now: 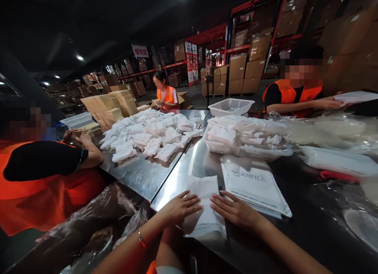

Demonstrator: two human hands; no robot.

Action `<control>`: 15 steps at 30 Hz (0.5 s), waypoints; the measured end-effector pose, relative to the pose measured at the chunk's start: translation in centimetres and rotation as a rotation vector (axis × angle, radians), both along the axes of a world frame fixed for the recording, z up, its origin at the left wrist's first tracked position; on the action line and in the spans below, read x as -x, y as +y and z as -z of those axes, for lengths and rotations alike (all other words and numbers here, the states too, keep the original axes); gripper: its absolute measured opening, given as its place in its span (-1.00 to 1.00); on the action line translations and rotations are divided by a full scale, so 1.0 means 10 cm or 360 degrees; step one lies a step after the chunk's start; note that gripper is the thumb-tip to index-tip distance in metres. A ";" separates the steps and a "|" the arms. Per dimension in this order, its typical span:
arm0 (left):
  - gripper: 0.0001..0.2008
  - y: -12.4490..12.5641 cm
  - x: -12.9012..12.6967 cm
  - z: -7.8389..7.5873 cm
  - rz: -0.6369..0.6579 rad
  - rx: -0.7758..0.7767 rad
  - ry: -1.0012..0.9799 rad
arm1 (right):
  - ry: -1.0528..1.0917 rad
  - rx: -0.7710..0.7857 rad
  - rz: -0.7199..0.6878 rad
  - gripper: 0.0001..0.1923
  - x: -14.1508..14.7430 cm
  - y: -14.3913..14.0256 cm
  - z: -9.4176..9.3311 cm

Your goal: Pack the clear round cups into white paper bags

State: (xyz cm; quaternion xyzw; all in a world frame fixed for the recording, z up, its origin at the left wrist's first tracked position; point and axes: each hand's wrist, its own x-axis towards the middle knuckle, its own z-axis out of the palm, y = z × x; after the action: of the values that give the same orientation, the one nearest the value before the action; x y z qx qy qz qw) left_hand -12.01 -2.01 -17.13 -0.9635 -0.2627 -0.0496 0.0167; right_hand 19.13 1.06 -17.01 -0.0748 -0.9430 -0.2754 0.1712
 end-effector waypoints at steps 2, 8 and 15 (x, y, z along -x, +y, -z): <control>-0.55 -0.02 0.05 0.06 0.0022 -0.0131 0.0008 | -0.0002 0.0019 -0.0080 -0.59 0.12 0.02 0.03; -0.56 0.08 0.09 0.23 0.0027 -0.0275 -0.0041 | 0.0069 0.0029 -0.0090 -0.60 0.11 0.01 0.21; -0.60 0.00 0.14 0.37 0.0199 -0.0339 -0.0229 | 0.0148 0.0199 -0.0129 -0.66 -0.04 -0.17 0.13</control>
State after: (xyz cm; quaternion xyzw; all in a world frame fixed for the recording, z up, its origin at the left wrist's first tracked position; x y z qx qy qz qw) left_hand -13.38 -2.02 -20.86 -0.9647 -0.1960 -0.1471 0.0968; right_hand 19.57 -0.60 -18.30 -0.0599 -0.9516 -0.2052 0.2207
